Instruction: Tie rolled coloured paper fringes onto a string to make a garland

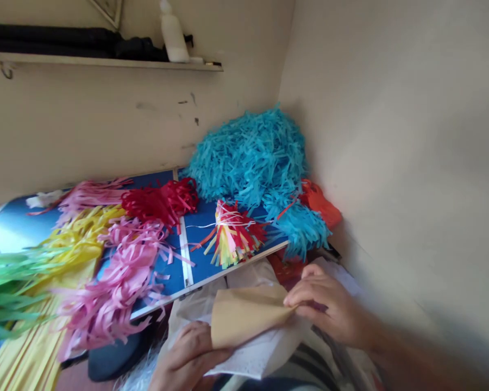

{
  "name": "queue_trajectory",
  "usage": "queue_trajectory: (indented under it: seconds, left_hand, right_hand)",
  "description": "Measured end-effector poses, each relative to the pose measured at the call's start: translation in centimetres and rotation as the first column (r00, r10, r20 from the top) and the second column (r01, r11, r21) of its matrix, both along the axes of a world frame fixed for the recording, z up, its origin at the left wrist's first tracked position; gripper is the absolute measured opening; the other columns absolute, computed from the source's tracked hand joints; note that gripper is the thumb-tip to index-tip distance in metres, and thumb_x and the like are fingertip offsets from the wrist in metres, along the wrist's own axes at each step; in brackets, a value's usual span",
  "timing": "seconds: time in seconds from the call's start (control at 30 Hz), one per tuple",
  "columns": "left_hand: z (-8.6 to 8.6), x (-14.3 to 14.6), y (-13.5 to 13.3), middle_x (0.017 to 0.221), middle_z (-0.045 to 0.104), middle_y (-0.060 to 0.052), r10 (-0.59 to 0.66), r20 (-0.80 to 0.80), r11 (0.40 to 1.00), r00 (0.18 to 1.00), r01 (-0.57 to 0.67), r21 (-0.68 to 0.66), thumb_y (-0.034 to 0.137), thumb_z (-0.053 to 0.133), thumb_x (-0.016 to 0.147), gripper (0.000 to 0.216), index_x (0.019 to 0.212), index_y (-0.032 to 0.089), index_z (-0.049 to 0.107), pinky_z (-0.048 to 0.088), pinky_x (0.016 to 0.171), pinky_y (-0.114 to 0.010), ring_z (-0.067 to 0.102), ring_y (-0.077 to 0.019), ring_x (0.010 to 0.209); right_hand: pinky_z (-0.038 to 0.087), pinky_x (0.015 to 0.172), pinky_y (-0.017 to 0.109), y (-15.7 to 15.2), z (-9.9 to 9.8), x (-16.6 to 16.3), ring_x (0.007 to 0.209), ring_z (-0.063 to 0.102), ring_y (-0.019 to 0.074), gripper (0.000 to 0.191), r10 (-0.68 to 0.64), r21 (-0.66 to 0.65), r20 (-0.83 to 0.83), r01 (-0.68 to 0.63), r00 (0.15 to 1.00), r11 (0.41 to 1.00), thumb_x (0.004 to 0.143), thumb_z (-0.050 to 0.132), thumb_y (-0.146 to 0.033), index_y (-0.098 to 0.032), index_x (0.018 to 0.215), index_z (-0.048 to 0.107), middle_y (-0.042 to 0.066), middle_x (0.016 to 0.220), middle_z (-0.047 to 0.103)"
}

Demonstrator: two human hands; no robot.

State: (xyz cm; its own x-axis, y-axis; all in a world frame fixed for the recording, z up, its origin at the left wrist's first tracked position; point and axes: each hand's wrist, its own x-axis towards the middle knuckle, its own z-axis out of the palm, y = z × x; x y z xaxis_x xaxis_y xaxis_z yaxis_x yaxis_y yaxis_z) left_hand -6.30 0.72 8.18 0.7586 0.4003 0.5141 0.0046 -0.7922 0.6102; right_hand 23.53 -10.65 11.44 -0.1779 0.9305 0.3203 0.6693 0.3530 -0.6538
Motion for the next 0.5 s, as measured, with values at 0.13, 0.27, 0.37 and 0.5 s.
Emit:
queue_trajectory:
  seconds: [0.13, 0.27, 0.37, 0.5]
  left_hand:
    - [-1.1, 0.6, 0.1, 0.098, 0.078, -0.007, -0.085, 0.075, 0.995, 0.994, 0.08, 0.057, 0.032, 0.054, 0.095, 0.024, 0.113, 0.025, 0.069, 0.056, 0.091, -0.031, 0.073, -0.0204, 0.094]
    - [-1.1, 0.9, -0.3, 0.1, 0.077, -0.009, -0.136, 0.048, 0.991, 0.989, 0.135, 0.024, 0.027, 0.051, 0.096, 0.026, 0.117, 0.024, 0.066, 0.055, 0.093, -0.034, 0.071, -0.0216, 0.1]
    - [-0.5, 0.6, -1.1, 0.1, 0.073, -0.009, -0.066, -0.009, 0.998, 0.998, 0.066, -0.01, 0.028, 0.053, 0.096, 0.026, 0.118, 0.024, 0.066, 0.056, 0.087, -0.03, 0.069, -0.0201, 0.1]
    - [-0.8, 0.2, -2.2, 0.135, 0.057, -0.012, 0.228, -0.05, 0.973, 0.972, -0.229, -0.004, 0.032, 0.054, 0.095, 0.021, 0.102, 0.027, 0.073, 0.051, 0.097, -0.035, 0.056, -0.026, 0.124]
  right_hand:
    - [0.036, 0.078, 0.034, 1.2, 1.0, -0.2, 0.075, 0.066, 0.0152, 0.018, 0.081, -0.034, 0.179, -0.077, 0.98, 0.996, 0.095, 0.061, -0.029, -0.025, 0.11, 0.071, 0.002, 0.09, 0.077]
    - [0.031, 0.077, 0.034, 2.4, 1.4, -0.7, 0.076, 0.061, 0.0154, 0.019, 0.162, -0.031, 0.358, -0.162, 0.919, 0.986, 0.097, 0.059, -0.032, -0.025, 0.11, 0.071, 0.002, 0.086, 0.075]
    - [0.027, 0.075, 0.035, 2.9, 1.5, -1.0, 0.074, 0.057, 0.0149, 0.024, 0.227, -0.057, 0.429, -0.225, 0.874, 0.973, 0.102, 0.048, -0.025, -0.022, 0.095, 0.072, 0.002, 0.082, 0.073]
    - [0.026, 0.072, 0.034, 3.1, 2.0, -1.2, 0.074, 0.055, 0.0158, 0.028, 0.27, -0.102, 0.426, -0.251, 0.863, 0.963, 0.102, 0.045, -0.024, -0.02, 0.091, 0.07, 0.003, 0.08, 0.071]
